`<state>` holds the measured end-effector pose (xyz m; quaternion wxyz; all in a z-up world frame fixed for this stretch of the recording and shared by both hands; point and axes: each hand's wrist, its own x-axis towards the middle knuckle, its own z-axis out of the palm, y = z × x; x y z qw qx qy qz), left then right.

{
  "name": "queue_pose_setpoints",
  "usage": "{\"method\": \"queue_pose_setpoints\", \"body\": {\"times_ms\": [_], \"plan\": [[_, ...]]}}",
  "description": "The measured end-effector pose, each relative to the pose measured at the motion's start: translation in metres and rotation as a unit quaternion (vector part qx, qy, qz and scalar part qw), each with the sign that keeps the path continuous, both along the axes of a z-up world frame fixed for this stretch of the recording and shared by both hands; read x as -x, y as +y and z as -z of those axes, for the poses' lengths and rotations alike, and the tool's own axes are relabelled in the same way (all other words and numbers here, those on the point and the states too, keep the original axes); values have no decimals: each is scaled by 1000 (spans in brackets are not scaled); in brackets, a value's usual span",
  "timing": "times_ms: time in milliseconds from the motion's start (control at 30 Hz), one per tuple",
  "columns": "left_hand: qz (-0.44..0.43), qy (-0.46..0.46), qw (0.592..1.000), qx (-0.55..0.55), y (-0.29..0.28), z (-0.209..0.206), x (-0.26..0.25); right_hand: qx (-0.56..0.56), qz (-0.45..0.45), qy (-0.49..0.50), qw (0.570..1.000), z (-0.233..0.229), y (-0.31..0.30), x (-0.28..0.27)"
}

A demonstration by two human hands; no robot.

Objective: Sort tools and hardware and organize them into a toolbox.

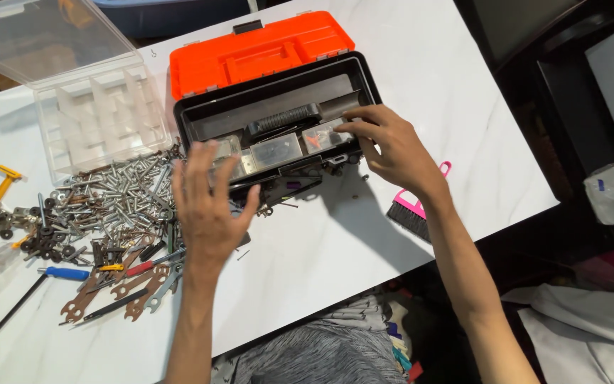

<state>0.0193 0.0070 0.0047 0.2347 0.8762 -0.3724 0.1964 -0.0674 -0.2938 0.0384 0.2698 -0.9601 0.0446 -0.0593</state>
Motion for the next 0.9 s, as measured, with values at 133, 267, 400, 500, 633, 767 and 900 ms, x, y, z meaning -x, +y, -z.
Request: {"method": "queue_pose_setpoints", "body": {"times_ms": [133, 267, 400, 500, 633, 767, 900], "plan": [[4, 88, 990, 106, 12, 4, -5, -6, -58, -67, 996, 11, -5, 8], [-1, 376, 891, 254, 14, 25, -12, -88, -6, -175, 981, -2, 0, 5], [-103, 502, 827, 233, 5, 14, -16, -156, 68, -184, 968, -5, 9, -5], [-72, 468, 844, 251, 7, 37, -29, -106, 81, -196, 972, 10, 3, -18], [-47, 480, 842, 244, -8, 44, -38, -9, 106, -245, 964, 43, -23, -37], [-4, 468, 843, 267, -27, 60, -51, 19, 111, -257, 960, 43, -49, -47], [28, 489, 826, 278, -52, 42, -50, -84, 129, -180, 972, 39, -68, -54]]}}
